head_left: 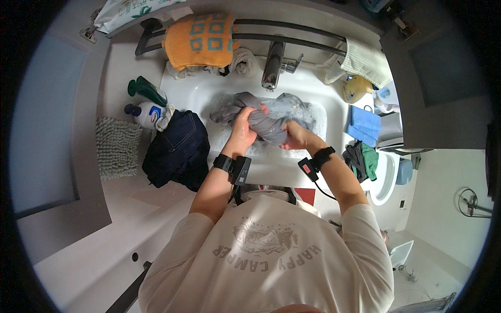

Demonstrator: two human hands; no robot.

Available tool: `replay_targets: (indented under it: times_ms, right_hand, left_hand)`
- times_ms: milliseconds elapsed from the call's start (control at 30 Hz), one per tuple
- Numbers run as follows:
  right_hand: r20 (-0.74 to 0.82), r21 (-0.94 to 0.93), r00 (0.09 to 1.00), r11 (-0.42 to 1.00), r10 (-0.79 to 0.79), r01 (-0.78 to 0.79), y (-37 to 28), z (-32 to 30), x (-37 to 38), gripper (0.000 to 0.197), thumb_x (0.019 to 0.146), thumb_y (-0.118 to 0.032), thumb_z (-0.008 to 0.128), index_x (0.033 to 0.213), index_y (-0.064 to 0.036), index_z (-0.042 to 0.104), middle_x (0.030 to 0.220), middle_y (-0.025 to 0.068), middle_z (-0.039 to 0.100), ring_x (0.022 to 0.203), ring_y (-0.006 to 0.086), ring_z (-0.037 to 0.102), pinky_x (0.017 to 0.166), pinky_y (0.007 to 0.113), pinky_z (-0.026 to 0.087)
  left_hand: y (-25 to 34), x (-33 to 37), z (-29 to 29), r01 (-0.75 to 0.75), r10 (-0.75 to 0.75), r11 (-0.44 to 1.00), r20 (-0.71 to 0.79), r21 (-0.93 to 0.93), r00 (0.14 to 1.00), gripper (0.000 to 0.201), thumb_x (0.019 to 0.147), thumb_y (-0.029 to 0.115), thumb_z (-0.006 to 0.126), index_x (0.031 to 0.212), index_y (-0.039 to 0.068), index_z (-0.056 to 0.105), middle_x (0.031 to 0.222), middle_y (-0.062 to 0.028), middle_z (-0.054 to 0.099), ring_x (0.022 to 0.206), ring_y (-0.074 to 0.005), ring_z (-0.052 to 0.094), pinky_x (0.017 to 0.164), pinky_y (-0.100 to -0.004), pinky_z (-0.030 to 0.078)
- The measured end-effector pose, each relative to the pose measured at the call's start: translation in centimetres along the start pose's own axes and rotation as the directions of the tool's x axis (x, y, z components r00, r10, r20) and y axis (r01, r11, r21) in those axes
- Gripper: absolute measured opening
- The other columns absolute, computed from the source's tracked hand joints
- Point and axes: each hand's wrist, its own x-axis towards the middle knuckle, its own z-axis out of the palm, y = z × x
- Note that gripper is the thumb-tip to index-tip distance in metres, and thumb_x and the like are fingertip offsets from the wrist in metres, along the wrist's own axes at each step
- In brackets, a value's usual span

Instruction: Washing clothes by hand in a bathroom sink using liquid detergent.

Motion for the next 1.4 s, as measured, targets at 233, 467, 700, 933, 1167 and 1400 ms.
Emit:
replay_targets:
  times_ms: [233, 467, 700, 933, 1167, 1400]
  right_hand:
    - [-0.079, -0.796, 0.576, 0.399, -0.814, 0.456, 2.2, 3.7, -4.2, 0.067, 0.07, -0.022, 0.068, 0.124, -0.0002, 0.035, 0.125, 0.0214, 0.036, 0.111, 0.0303, 0.044, 0.088, 0.037, 0.042]
    - [0.312, -0.908, 0.092, -0.267, -0.946, 0.324, 0.6, 3.4, -1.8, 0.084, 0.049, -0.007, 0.074, 0.124, -0.0055, 0.035, 0.128, 0.0245, 0.031, 0.111, 0.0416, 0.04, 0.09, 0.041, 0.04]
    - [0.116, -0.858, 0.558, 0.2, -0.822, 0.473, 0.6, 3.0, -1.1, 0.063, 0.055, -0.014, 0.072, 0.111, 0.0001, 0.047, 0.086, 0.0148, 0.061, 0.083, 0.0289, 0.059, 0.075, 0.032, 0.046]
    - [-0.041, -0.592, 0.941, 0.767, -0.335, 0.248, 0.3, 3.5, -0.5, 0.032, 0.058, -0.012, 0.066, 0.087, -0.0028, 0.056, 0.07, 0.0031, 0.058, 0.061, 0.0117, 0.053, 0.052, 0.024, 0.041]
    - [0.371, -0.209, 0.928, 0.973, -0.014, 0.098, 1.9, 2.1, 1.6, 0.021, 0.066, -0.014, 0.059, 0.085, -0.0066, 0.055, 0.059, -0.0015, 0.045, 0.053, 0.0084, 0.043, 0.047, 0.016, 0.033]
    - [0.327, 0.011, 0.934, 0.989, -0.144, 0.148, 1.8, 1.9, 0.9, 0.03, 0.078, -0.039, 0.055, 0.084, -0.0102, 0.051, 0.079, -0.0025, 0.048, 0.072, 0.0068, 0.041, 0.063, 0.029, 0.036]
  left_hand:
    - [1.2, 1.4, 0.3, -0.004, -0.038, 0.991, -0.316, -0.131, 0.948, 0.028, 0.084, 0.028, 0.039, 0.088, 0.005, 0.054, 0.09, -0.0095, 0.059, 0.086, -0.0268, 0.057, 0.077, -0.0461, 0.045]
    - [0.5, 0.1, 2.8, 0.109, -0.163, 0.975, -0.293, -0.192, 0.942, 0.034, 0.088, 0.034, 0.036, 0.097, 0.004, 0.05, 0.098, -0.0108, 0.057, 0.09, -0.0259, 0.056, 0.08, -0.0459, 0.044]
    - [0.0, 0.5, 1.3, 0.008, 0.005, 0.999, -0.276, 0.049, 0.961, 0.018, 0.084, 0.023, 0.051, 0.091, 0.007, 0.054, 0.087, -0.0074, 0.06, 0.078, -0.0198, 0.058, 0.072, -0.035, 0.047]
    - [0.4, 1.2, -0.5, 0.013, 0.0, 0.975, -0.06, 0.221, 0.998, 0.017, 0.082, 0.017, 0.052, 0.095, 0.006, 0.056, 0.086, -0.0056, 0.061, 0.076, -0.017, 0.058, 0.071, -0.0334, 0.047]
    - [1.2, 0.5, -0.5, 0.002, -0.027, 0.917, 0.057, 0.398, 0.998, 0.016, 0.08, 0.015, 0.054, 0.088, 0.003, 0.06, 0.085, -0.005, 0.06, 0.075, -0.0149, 0.057, 0.069, -0.031, 0.047]
    - [2.0, 0.5, -0.4, 0.189, -0.181, 0.866, -0.062, 0.463, 0.981, 0.019, 0.08, 0.018, 0.055, 0.084, 0.001, 0.061, 0.08, -0.0066, 0.061, 0.072, -0.0156, 0.057, 0.069, -0.0279, 0.045]
